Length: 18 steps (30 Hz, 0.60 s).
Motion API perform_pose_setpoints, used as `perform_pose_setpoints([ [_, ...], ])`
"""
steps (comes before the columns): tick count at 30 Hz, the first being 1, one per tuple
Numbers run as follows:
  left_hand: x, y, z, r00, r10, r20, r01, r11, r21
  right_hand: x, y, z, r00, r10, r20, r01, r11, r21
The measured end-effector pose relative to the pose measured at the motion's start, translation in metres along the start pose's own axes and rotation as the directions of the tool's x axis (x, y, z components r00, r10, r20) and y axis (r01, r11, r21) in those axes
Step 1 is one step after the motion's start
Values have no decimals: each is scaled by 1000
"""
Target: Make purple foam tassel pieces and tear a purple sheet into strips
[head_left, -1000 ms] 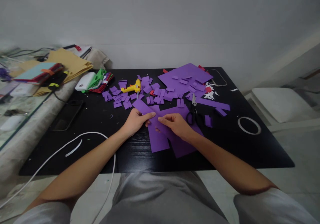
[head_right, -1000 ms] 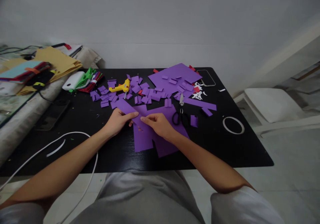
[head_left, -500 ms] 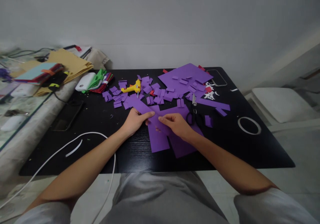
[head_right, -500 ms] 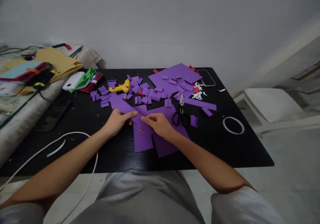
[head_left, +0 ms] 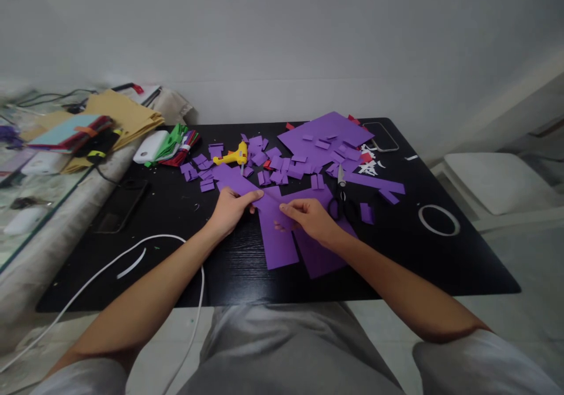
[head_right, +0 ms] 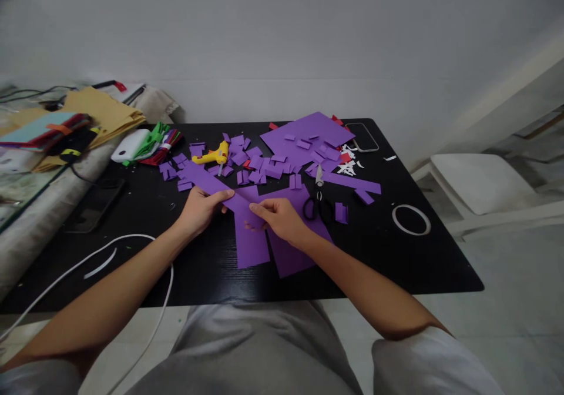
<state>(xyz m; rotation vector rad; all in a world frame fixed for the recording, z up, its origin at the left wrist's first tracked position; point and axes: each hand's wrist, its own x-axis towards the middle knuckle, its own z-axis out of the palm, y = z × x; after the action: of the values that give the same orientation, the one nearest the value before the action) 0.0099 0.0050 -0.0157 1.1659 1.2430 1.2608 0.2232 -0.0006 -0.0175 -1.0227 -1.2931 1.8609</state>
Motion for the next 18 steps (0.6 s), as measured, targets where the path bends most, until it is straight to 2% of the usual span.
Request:
perform_pose_setpoints([
  [5, -6, -1, 9, 992, -61, 108, 75, 989, -130, 1, 2, -1, 999, -46, -8, 46, 998, -42],
  [8, -12, -2, 16, 987, -66, 149, 81, 991, -102, 1, 5, -2, 996, -91, -13, 89, 991, -100],
  [13, -11, -6, 16, 996, -56, 66, 62, 993, -101, 1, 6, -2, 993, -120, -10, 117, 983, -143],
  [18, 9, -1, -3, 998, -28, -63, 18, 989, -149, 4, 9, -3, 991, -132, -25, 128, 984, -126],
])
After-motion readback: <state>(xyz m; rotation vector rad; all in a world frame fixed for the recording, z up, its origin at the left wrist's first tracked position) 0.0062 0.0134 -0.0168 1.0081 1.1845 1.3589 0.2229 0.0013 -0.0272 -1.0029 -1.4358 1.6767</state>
